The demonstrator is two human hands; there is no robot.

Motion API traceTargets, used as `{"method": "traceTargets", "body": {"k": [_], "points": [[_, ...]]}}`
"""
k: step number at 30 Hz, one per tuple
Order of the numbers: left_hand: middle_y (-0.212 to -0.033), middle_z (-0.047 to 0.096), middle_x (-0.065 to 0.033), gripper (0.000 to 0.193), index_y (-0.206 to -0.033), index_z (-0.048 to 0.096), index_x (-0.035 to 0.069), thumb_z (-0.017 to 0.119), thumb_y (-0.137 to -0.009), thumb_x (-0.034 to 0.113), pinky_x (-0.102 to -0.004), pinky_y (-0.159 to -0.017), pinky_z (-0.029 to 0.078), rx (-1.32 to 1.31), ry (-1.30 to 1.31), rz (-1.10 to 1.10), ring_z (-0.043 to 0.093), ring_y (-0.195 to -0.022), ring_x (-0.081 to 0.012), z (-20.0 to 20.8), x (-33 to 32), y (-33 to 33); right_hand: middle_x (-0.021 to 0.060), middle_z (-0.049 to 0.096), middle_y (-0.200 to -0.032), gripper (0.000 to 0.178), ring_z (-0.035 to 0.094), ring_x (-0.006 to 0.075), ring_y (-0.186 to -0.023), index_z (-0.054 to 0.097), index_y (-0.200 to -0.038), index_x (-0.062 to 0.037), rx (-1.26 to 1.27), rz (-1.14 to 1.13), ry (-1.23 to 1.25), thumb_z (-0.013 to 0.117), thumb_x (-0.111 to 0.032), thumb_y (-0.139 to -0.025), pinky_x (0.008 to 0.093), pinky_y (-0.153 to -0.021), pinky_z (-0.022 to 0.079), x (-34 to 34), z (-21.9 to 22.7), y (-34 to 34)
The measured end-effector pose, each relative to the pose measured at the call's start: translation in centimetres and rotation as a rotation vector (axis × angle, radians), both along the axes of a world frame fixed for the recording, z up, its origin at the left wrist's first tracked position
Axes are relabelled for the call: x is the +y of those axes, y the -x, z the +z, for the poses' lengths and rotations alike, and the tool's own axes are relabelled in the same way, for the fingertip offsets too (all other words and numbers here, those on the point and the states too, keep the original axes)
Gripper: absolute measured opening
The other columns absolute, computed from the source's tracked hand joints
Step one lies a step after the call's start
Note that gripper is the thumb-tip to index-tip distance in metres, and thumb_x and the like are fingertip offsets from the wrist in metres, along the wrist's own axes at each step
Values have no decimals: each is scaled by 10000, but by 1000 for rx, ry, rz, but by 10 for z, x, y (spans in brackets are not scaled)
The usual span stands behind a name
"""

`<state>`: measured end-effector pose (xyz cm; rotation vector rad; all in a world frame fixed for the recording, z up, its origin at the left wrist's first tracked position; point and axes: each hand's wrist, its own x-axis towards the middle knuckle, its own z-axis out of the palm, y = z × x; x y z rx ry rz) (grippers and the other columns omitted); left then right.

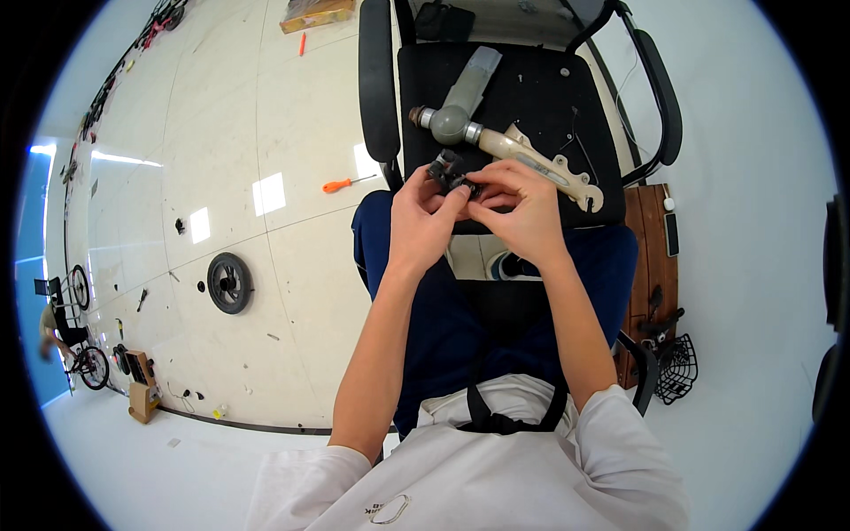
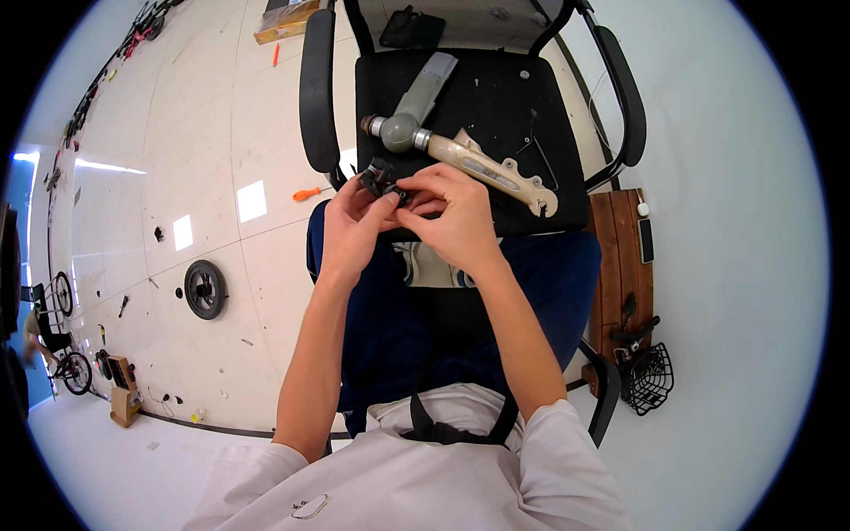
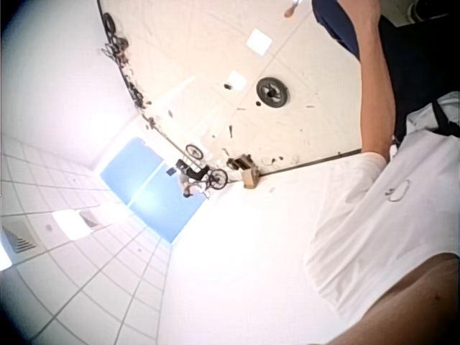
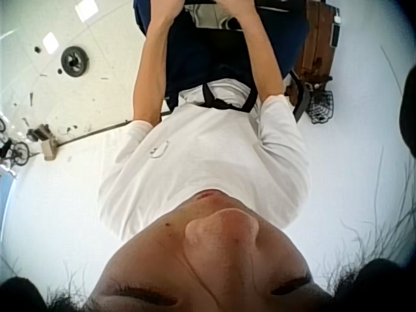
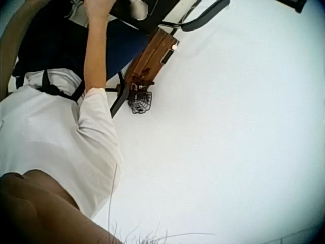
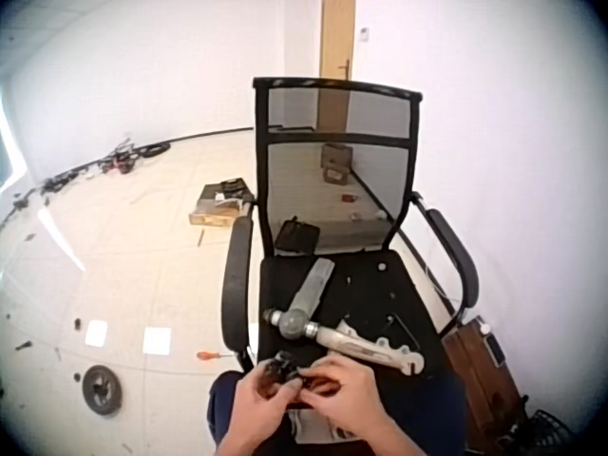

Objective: The person assembles a bicycle brake caliper by hand, inserting small components and using a hex key to tighten a bolt. The person handles the caliper, brake pads, and a hex key while seated in a workshop.

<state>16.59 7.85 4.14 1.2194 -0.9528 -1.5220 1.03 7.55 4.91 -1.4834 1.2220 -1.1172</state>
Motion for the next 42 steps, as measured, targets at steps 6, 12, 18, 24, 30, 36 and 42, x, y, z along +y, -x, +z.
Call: {"method": "traceTargets", "body": {"k": [6,12,18,24,30,36,42], "points": [[-961,646,-119,289,-1175,570,-66,593,-931,87,-322,-755,610,140,-104,106,670,-797,-157,5,-7,-6,112,677,-968,288,679,133,-819,655,-1143,50,-180,-172,-173,679,20,-858,244,-750,564,-14,-28,47],[-1003,643,-134,298,-1184,560,-63,577,-944,112,-337,-756,616,139,-95,142,690,-833,-182,2,-9,-13,135,652,-962,308,648,214,-702,703,-1060,33,539,-82,-93,756,-121,-798,338,-733,543,-13,-109,28],[-952,664,-106,224,-1095,579,-42,614,-925,99,-316,-754,600,167,-126,150,679,-838,-168,6,-8,-12,129,655,-918,325,654,196,-688,706,-1053,34,520,-154,-96,783,-120,-776,312,-695,544,-20,-124,20],[-1009,673,-121,250,-1128,573,-54,615,-924,84,-317,-766,601,129,-115,126,677,-863,-163,9,-7,-10,59,703,-909,258,676,119,-798,705,-1048,50,-260,-290,-212,749,13,-796,235,-715,545,-4,-43,15],[-1062,671,-121,272,-1167,569,-51,608,-925,66,-305,-777,600,97,-103,71,671,-895,-154,6,-5,-7,96,711,-938,280,689,174,-771,721,-1038,-7,139,-110,186,764,-45,-764,268,-714,539,-4,5,-9],[-948,639,-95,226,-1116,578,-35,606,-918,69,-280,-768,574,123,-84,65,637,-814,-133,9,-5,-6,111,711,-947,274,703,195,-760,717,-1048,-9,240,-36,220,745,-57,-780,286,-711,544,-5,6,-6],[-953,636,-86,212,-1122,571,-34,606,-933,57,-284,-777,576,151,-123,64,633,-816,-131,10,-3,-5,120,733,-931,287,728,186,-796,730,-1056,-12,252,-43,205,765,-50,-773,276,-718,553,-3,7,-4]]}}
